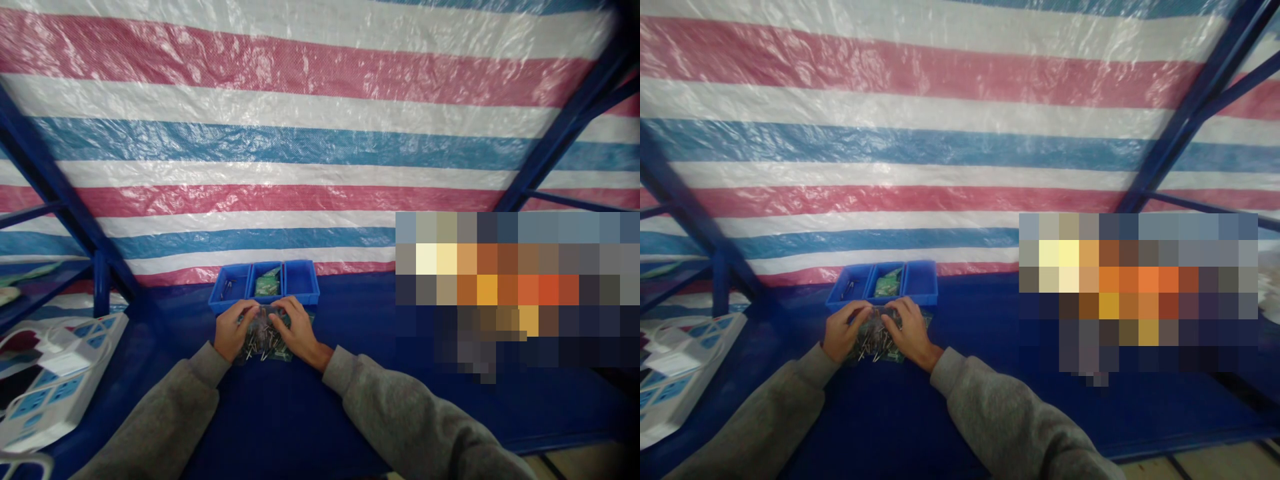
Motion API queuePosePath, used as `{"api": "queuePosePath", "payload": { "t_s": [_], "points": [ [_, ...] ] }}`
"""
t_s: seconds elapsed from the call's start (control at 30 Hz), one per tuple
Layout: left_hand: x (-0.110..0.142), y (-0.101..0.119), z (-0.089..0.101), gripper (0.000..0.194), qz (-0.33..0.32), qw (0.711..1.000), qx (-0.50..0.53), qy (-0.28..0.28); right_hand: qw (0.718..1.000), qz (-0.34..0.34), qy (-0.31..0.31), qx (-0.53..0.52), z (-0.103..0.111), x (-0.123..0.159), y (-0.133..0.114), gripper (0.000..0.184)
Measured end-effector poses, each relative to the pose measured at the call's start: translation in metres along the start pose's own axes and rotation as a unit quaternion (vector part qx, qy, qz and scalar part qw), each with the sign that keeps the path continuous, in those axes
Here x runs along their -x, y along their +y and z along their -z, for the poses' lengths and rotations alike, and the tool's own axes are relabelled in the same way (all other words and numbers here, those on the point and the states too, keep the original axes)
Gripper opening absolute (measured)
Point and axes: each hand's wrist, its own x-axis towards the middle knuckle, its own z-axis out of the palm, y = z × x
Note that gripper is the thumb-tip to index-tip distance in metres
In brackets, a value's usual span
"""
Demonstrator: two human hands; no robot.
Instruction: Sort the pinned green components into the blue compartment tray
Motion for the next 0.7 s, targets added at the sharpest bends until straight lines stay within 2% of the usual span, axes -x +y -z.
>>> {"api": "queuePosePath", "payload": {
  "t_s": [0.1, 0.27, 0.5, 0.7],
  "points": [
    [0.0012, 0.0015, 0.0001, 0.018, 0.03, 0.999, 0.036, -0.01, 1.0, 0.009, -0.012, -0.006, -0.0012, 0.0002, 0.001, 0.013],
    [0.0017, 0.0061, 0.0, 0.019, 0.04, 0.996, 0.069, -0.028, 1.0, 0.009, -0.007, -0.005, -0.0011, 0.0015, 0.0018, 0.016],
    [0.0004, 0.0071, -0.0008, 0.019, 0.046, 0.996, 0.048, -0.065, 1.0, 0.008, 0.005, -0.022, -0.0005, 0.0026, 0.0008, 0.015],
    [0.0007, 0.0009, -0.0031, 0.02, 0.088, 0.989, 0.098, -0.065, 0.998, 0.012, 0.026, -0.059, -0.0011, 0.0046, 0.0024, 0.022]
  ]
}}
